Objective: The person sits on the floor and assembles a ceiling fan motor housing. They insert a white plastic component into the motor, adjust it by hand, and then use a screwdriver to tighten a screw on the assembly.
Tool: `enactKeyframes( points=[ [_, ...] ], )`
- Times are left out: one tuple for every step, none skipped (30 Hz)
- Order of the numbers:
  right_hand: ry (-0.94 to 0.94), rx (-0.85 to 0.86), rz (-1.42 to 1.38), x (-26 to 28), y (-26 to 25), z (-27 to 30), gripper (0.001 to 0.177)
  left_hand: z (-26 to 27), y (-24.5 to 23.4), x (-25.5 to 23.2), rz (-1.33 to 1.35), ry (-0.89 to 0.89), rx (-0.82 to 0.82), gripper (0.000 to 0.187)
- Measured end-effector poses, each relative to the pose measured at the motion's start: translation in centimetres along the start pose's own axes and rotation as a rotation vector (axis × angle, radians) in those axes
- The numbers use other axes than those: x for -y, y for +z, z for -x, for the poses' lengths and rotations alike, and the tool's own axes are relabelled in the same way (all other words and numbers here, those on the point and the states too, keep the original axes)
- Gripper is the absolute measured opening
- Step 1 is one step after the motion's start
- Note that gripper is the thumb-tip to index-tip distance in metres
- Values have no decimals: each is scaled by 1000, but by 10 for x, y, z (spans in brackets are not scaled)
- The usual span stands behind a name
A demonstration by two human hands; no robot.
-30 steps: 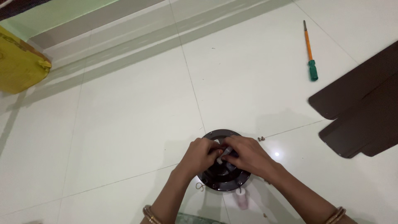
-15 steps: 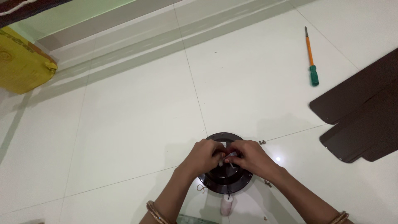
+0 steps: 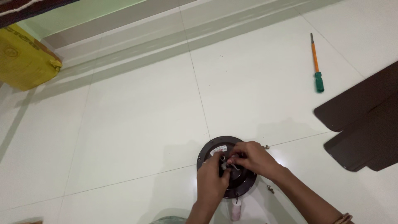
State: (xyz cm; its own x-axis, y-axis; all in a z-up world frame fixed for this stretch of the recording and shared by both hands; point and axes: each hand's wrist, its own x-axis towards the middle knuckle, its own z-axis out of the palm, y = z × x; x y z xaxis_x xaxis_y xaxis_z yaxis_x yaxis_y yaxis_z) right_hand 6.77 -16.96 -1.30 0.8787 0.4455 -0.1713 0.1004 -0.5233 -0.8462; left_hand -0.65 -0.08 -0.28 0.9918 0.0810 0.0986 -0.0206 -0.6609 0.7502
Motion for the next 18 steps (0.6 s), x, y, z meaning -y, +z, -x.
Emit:
enactKeyframes(
  points=[
    [5, 3, 10, 0, -1, 0, 20, 1, 4, 0, 3, -21, -1, 50],
    [15, 9, -10, 0, -2, -1, 19, 0, 6, 0, 4, -39, -3, 51],
    [26, 15, -30, 0, -2, -2, 19, 0, 8, -1, 4, -58, -5, 51],
    [36, 21, -51, 0, -2, -2, 18, -1, 11, -1, -23, -69, -7, 50],
    [34, 30, -84, 0, -1, -3, 18, -2, 13, -2, -49, -80, -8, 48],
    [31, 40, -117, 0, -1, -4, 18, -3, 14, -2, -76, -91, -9, 47],
    [29, 49, -151, -1, -1, -5, 18, -3, 16, -3, -92, -109, -18, 48],
    [20, 51, -160, -2, -1, -6, 17, -2, 18, -4, -106, -127, -26, 49],
    [11, 53, -170, -4, -1, -7, 17, -2, 19, -4, -120, -144, -34, 49],
    [6, 53, -178, -6, -2, -7, 17, -1, 21, -5, -126, -136, -48, 53],
    [0, 51, -196, -8, -2, -7, 17, 0, 23, -5, -132, -128, -62, 56],
    [-6, 49, -214, -9, -2, -8, 17, 1, 24, -5, -138, -119, -76, 59],
    [-13, 47, -233, -10, -2, -8, 17, 1, 26, -5, -150, -130, -74, 57],
    [9, 48, -214, -11, -2, -8, 17, 1, 27, -5, -163, -141, -74, 55],
    [32, 49, -196, -11, -2, -9, 16, 1, 28, -5, -176, -152, -74, 52],
    [53, 50, -179, -12, -2, -10, 16, 1, 28, -5, -173, -151, -78, 51],
    [50, 54, -202, -12, -2, -11, 16, 1, 29, -5, -171, -150, -81, 50],
    [47, 59, -224, -12, -2, -12, 16, 1, 29, -4, -168, -150, -85, 49]
  ],
)
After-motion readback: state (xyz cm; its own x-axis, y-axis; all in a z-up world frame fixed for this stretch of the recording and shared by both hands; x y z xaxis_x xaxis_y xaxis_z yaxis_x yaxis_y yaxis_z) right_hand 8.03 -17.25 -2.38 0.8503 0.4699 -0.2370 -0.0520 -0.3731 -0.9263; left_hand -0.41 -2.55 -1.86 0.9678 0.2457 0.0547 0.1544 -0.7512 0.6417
